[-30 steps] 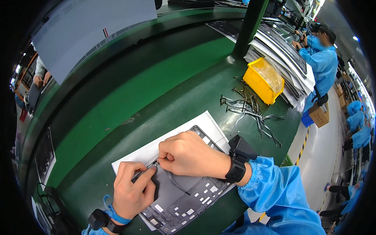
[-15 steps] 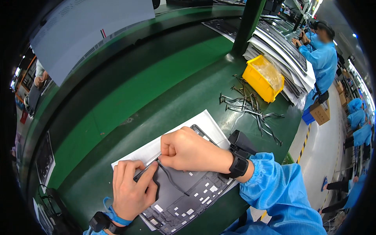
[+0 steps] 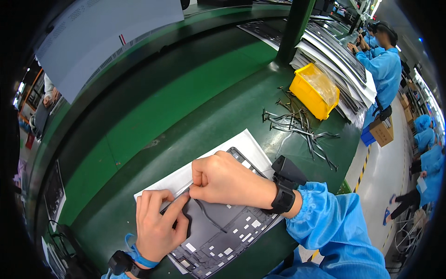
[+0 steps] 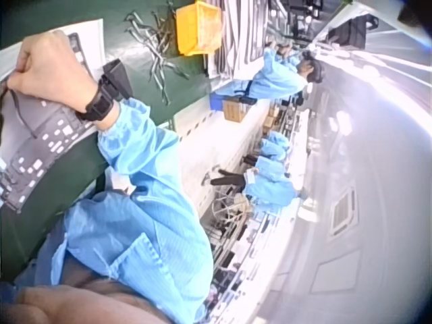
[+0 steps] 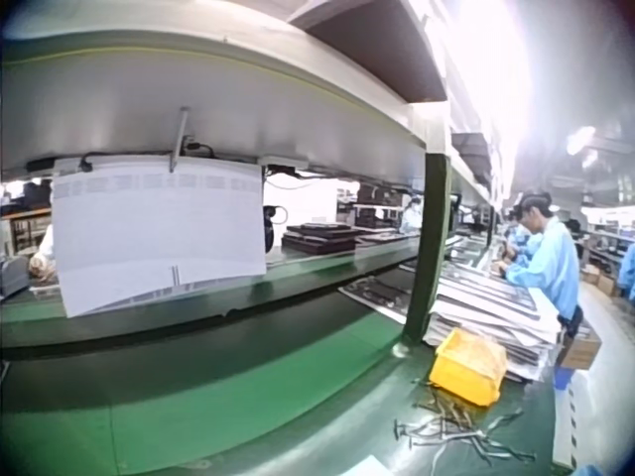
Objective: The recorder is assembling plastic electronic component housings by manually attaching rubber gaskets or seals on an assembly line.
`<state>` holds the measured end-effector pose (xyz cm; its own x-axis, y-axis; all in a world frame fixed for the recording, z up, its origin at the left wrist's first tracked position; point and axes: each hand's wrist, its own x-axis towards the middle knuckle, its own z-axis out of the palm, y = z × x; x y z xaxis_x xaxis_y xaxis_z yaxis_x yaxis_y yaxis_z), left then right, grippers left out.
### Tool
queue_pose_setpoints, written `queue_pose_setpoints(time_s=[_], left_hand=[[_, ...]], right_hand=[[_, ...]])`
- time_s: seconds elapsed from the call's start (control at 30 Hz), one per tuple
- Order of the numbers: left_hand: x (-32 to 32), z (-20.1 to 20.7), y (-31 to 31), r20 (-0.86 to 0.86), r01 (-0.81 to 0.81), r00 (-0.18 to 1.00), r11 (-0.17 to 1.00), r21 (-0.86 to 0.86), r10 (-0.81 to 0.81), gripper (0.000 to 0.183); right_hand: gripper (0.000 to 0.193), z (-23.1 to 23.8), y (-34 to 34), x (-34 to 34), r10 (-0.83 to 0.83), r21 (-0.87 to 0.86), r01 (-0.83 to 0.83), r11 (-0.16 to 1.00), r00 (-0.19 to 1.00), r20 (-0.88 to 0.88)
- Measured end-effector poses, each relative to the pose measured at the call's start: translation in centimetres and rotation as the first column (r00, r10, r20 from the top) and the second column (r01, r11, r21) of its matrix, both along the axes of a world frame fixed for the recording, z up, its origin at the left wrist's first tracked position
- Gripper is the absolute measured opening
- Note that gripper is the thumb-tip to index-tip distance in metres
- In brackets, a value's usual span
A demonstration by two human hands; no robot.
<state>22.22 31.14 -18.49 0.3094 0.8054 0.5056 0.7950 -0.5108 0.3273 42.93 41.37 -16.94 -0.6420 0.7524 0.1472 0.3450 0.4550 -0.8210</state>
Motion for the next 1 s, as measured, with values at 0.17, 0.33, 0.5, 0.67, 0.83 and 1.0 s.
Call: queue_pose_setpoints(time_s=[0.17, 0.33, 0.5, 0.67, 0.83, 1.0], left_hand=[[0.2, 0.1, 0.0, 0.000, -0.009, 1.000, 1.000, 0.001, 0.009, 0.046], [-0.1, 0.2, 0.6, 0.021, -0.006, 1.000, 1.000, -0.003, 0.006, 0.045], [0.3, 1.0, 1.8, 0.233, -0.079, 0.966, 0.989, -0.126, 0.107, 0.018], [1.3, 1.4, 2.4, 0.144, -0.089, 0.985, 0.993, -0.075, 0.099, 0.012], [1.0, 0.4, 2.1, 0.135, -0.095, 0.986, 0.995, 0.006, 0.093, 0.016], [0.8, 0.5, 2.5, 0.149, -0.049, 0.988, 0.999, -0.002, 0.049, 0.020]], right_hand=[[0.018, -0.7, -0.5, -0.4, 0.001, 0.299, 0.005, 0.954, 1.000, -0.021], [0.018, -1.0, -0.4, -0.2, 0.024, 0.374, -0.018, 0.927, 1.000, -0.009], [0.019, -1.2, -0.7, -0.1, 0.023, 0.431, 0.003, 0.902, 0.998, -0.054], [0.017, -1.3, -0.1, 0.4, 0.065, 0.333, -0.035, 0.942, 0.995, -0.079], [0.009, 0.5, 1.3, 1.7, -0.008, 0.314, 0.038, 0.949, 0.995, -0.096], [0.006, -1.1, 1.9, 1.1, 0.130, 0.497, -0.025, 0.867, 0.975, -0.178]])
